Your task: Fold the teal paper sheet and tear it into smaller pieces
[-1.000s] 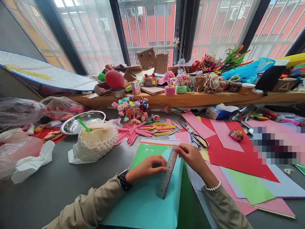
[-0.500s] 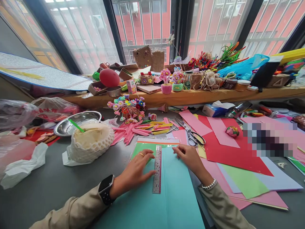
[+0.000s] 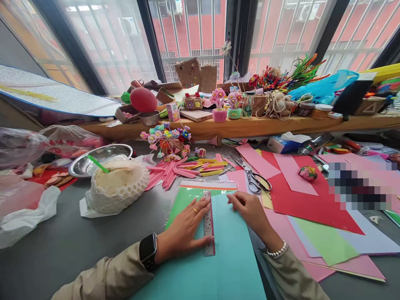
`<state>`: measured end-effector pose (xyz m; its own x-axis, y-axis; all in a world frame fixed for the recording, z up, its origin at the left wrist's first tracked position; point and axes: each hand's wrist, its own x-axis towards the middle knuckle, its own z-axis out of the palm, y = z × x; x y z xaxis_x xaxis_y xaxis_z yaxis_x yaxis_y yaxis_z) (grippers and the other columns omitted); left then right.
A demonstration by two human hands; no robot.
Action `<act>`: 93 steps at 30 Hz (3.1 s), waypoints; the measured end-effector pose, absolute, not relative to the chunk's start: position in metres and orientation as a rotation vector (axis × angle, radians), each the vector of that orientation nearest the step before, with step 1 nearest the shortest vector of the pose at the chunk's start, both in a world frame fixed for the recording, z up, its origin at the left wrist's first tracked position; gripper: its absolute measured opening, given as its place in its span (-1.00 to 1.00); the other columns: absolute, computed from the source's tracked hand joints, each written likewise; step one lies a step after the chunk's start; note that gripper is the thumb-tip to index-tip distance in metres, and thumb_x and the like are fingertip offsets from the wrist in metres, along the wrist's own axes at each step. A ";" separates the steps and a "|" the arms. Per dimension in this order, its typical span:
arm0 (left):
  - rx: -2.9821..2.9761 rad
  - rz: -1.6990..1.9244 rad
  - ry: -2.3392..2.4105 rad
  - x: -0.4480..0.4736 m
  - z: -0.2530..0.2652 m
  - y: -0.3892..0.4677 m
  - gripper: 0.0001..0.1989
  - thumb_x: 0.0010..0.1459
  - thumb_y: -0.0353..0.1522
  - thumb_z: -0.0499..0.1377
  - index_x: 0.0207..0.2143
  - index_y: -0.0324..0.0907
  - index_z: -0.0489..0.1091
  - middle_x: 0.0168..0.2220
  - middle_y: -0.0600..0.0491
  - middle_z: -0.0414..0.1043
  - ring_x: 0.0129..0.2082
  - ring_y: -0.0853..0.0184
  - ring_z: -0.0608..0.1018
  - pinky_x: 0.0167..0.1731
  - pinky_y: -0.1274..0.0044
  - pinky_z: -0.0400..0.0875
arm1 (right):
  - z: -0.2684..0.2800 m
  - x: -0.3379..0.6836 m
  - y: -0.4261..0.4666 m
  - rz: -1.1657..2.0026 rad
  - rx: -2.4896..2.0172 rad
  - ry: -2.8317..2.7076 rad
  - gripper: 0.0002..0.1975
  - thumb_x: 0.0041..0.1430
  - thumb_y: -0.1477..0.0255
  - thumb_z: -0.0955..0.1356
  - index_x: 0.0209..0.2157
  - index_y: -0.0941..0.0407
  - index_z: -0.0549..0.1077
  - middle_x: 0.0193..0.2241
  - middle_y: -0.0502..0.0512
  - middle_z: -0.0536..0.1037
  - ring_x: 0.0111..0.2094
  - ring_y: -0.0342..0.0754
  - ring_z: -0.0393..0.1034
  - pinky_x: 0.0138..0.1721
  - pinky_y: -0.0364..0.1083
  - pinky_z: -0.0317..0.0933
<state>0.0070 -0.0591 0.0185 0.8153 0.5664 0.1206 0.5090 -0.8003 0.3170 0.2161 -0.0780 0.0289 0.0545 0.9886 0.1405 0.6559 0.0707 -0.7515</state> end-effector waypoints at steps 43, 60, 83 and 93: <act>2.845 0.154 0.744 0.005 0.017 -0.057 -0.38 0.11 -0.19 -0.11 0.14 -0.33 -0.20 0.18 -0.11 -0.23 0.17 0.22 -0.15 0.12 0.31 -0.18 | 0.029 0.217 -0.083 0.569 -1.636 -1.652 -0.64 0.09 0.20 0.17 -0.59 0.11 0.39 -0.68 -0.04 0.41 -0.62 -0.16 0.26 -0.56 -0.20 0.09; 2.821 0.196 0.745 0.006 0.018 -0.057 -0.38 0.08 -0.20 -0.07 0.12 -0.33 -0.13 0.16 -0.13 -0.14 0.16 0.19 -0.08 0.11 0.28 -0.13 | 0.022 0.222 -0.080 0.669 -1.769 -1.479 -0.70 -0.02 0.17 0.23 -0.48 0.12 0.35 -0.60 -0.01 0.39 -0.58 -0.14 0.25 -0.55 -0.17 0.14; 2.836 0.217 0.727 0.006 0.015 -0.056 -0.37 0.08 -0.22 -0.06 0.14 -0.31 -0.17 0.17 -0.12 -0.18 0.16 0.17 -0.09 0.11 0.29 -0.12 | 0.028 0.222 -0.082 0.504 -1.798 -1.560 -0.67 0.02 0.19 0.20 -0.62 0.11 0.35 -0.69 -0.04 0.35 -0.62 -0.15 0.20 -0.61 -0.20 0.06; 2.836 0.210 0.732 0.007 0.017 -0.056 -0.39 0.08 -0.21 -0.06 0.12 -0.34 -0.12 0.16 -0.15 -0.13 0.15 0.17 -0.06 0.11 0.28 -0.11 | 0.028 0.222 -0.081 0.515 -1.791 -1.551 -0.66 0.01 0.17 0.20 -0.59 0.12 0.38 -0.66 -0.01 0.41 -0.60 -0.12 0.26 -0.59 -0.18 0.10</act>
